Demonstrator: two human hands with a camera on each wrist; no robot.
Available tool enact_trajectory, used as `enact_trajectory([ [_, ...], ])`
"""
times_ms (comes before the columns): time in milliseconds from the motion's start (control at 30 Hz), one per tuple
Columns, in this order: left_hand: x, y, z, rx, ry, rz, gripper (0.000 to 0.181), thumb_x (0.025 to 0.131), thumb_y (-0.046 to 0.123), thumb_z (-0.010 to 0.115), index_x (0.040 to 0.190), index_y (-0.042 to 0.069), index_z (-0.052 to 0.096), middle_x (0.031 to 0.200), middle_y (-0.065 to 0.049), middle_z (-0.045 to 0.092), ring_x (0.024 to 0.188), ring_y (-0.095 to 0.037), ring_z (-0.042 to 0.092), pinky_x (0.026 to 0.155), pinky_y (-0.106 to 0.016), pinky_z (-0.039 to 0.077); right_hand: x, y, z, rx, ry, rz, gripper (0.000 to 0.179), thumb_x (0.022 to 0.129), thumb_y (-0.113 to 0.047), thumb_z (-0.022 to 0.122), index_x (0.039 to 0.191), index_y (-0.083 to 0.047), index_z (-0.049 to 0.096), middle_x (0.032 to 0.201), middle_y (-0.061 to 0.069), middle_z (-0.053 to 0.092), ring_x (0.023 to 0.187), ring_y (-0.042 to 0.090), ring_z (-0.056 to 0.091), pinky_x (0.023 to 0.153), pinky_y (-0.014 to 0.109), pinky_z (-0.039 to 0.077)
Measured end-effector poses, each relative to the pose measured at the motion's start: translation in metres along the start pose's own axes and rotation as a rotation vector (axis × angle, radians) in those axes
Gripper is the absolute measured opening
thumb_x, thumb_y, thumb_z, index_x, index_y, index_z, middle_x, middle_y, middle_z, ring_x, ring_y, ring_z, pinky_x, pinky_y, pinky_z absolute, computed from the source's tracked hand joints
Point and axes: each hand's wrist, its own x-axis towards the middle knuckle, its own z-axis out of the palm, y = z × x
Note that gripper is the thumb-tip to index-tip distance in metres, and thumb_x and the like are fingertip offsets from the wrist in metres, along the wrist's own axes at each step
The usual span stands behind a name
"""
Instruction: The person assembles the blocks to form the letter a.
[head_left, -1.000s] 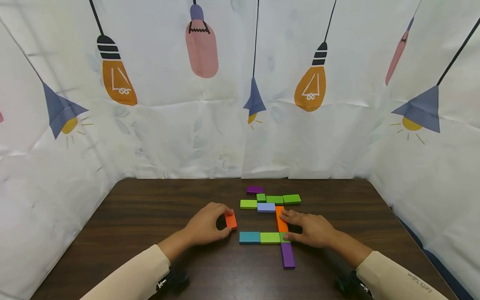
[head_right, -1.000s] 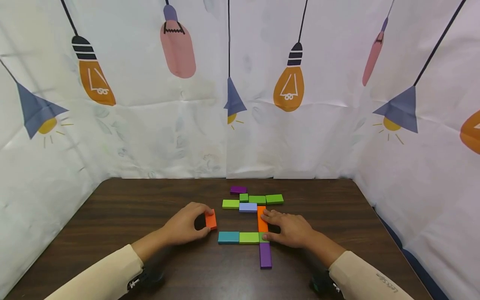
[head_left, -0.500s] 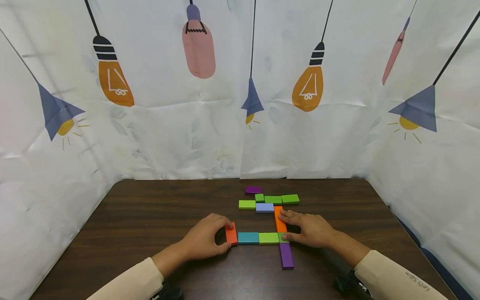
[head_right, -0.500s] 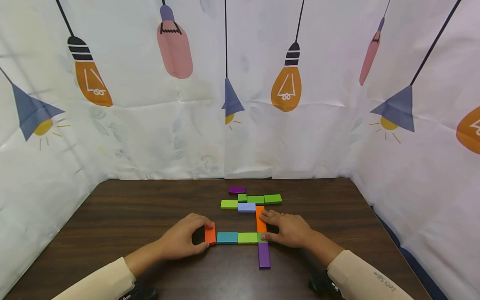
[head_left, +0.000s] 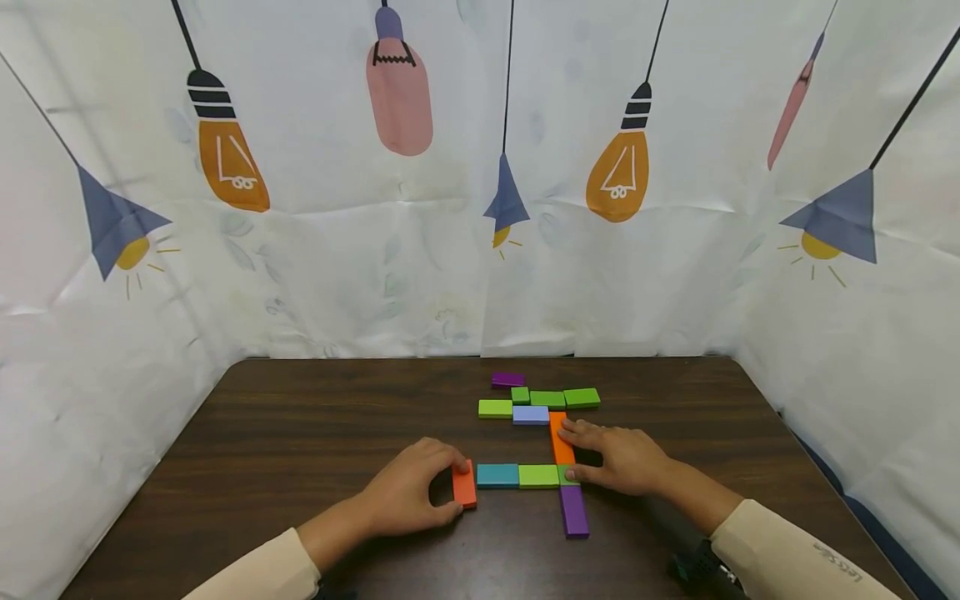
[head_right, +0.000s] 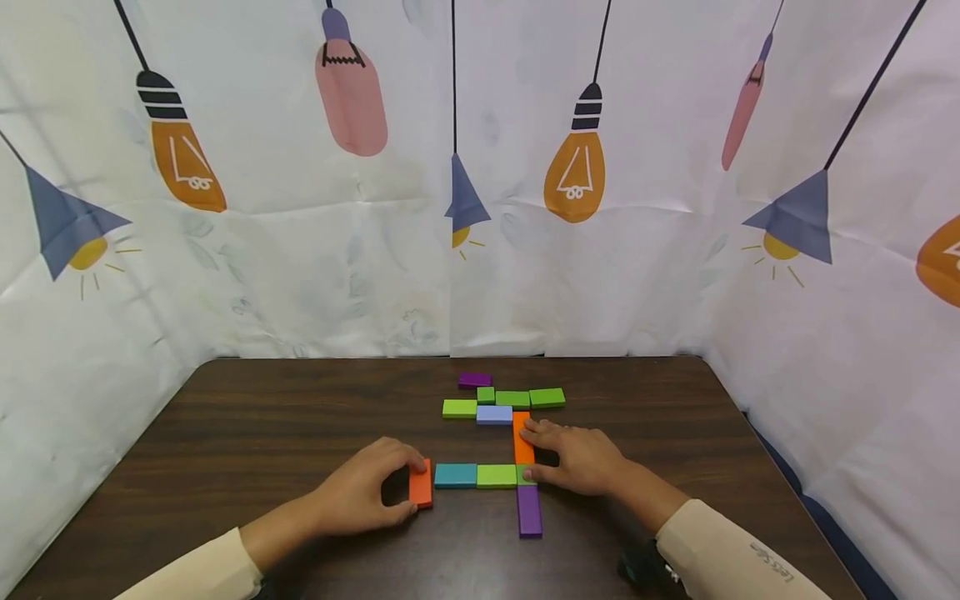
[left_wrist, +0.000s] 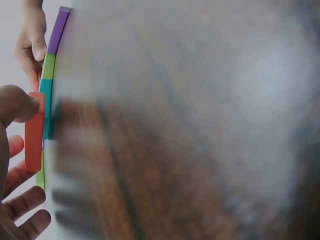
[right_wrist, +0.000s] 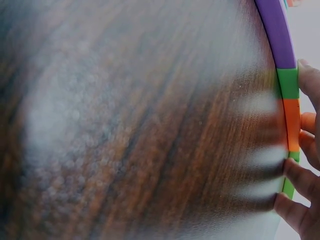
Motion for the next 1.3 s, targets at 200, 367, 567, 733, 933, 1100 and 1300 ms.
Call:
enact_trajectory([
  [200, -0.002, 0.002, 0.004, 0.005, 0.002, 0.021, 0.039, 0.083, 0.033, 0.082, 0.117, 0.023, 0.067, 0.121, 0.014, 0.063, 0.118, -0.013, 0.055, 0.101, -0.046, 0.047, 0.000, -0.001, -0.001, -0.002, 0.008, -0.006, 0.078, 0.095, -0.073, 0.050, 0.153, -0.021, 0.051, 0.157, -0.002, 0.045, 0.136, 0.029, 0.052, 0.072, 0.041, 0.055],
  [367, -0.003, 0.003, 0.005, 0.003, -0.013, 0.022, 0.037, 0.083, 0.034, 0.082, 0.116, 0.024, 0.067, 0.121, 0.015, 0.062, 0.116, -0.011, 0.054, 0.099, -0.045, 0.047, -0.001, -0.001, -0.002, 0.000, 0.004, -0.001, 0.078, 0.095, -0.072, 0.050, 0.154, -0.021, 0.050, 0.157, -0.001, 0.045, 0.136, 0.030, 0.052, 0.077, 0.046, 0.056],
  [567, -0.004, 0.005, 0.006, 0.000, -0.028, 0.025, 0.038, 0.083, 0.036, 0.082, 0.117, 0.025, 0.067, 0.120, 0.016, 0.062, 0.114, -0.011, 0.053, 0.099, -0.046, 0.047, -0.001, -0.001, -0.002, -0.001, 0.004, 0.000, 0.078, 0.095, -0.073, 0.049, 0.154, -0.021, 0.050, 0.158, -0.002, 0.044, 0.137, 0.029, 0.051, 0.078, 0.045, 0.056],
  [733, -0.004, 0.005, 0.007, 0.007, -0.040, 0.030, 0.038, 0.083, 0.036, 0.082, 0.117, 0.025, 0.067, 0.120, 0.016, 0.062, 0.116, -0.011, 0.053, 0.100, -0.047, 0.046, -0.002, -0.001, -0.001, 0.005, 0.006, -0.006, 0.078, 0.095, -0.073, 0.050, 0.153, -0.021, 0.051, 0.157, -0.002, 0.044, 0.137, 0.029, 0.051, 0.069, 0.037, 0.054],
  [933, -0.004, 0.006, 0.007, 0.021, -0.070, 0.013, 0.046, 0.084, 0.039, 0.081, 0.125, 0.024, 0.066, 0.123, 0.015, 0.062, 0.119, -0.012, 0.052, 0.103, -0.048, 0.045, -0.003, -0.001, -0.001, -0.003, 0.006, -0.001, 0.079, 0.095, -0.073, 0.049, 0.153, -0.021, 0.051, 0.157, -0.002, 0.044, 0.137, 0.029, 0.051, 0.083, 0.049, 0.055],
  [1100, -0.002, 0.006, 0.005, 0.040, -0.088, 0.015, 0.055, 0.085, 0.043, 0.079, 0.133, 0.021, 0.062, 0.126, 0.011, 0.061, 0.120, -0.013, 0.052, 0.104, -0.047, 0.044, -0.002, 0.000, 0.000, -0.005, 0.007, -0.001, 0.079, 0.095, -0.073, 0.049, 0.154, -0.021, 0.050, 0.157, -0.002, 0.044, 0.137, 0.029, 0.051, 0.082, 0.048, 0.056],
  [1300, 0.007, 0.005, -0.007, 0.025, -0.116, -0.005, 0.053, 0.095, 0.048, 0.068, 0.137, 0.017, 0.060, 0.133, 0.004, 0.059, 0.125, -0.018, 0.054, 0.103, -0.047, 0.047, -0.002, 0.001, 0.000, 0.000, 0.012, -0.007, 0.079, 0.095, -0.073, 0.048, 0.154, -0.021, 0.050, 0.157, -0.001, 0.044, 0.137, 0.029, 0.050, 0.089, 0.054, 0.054],
])
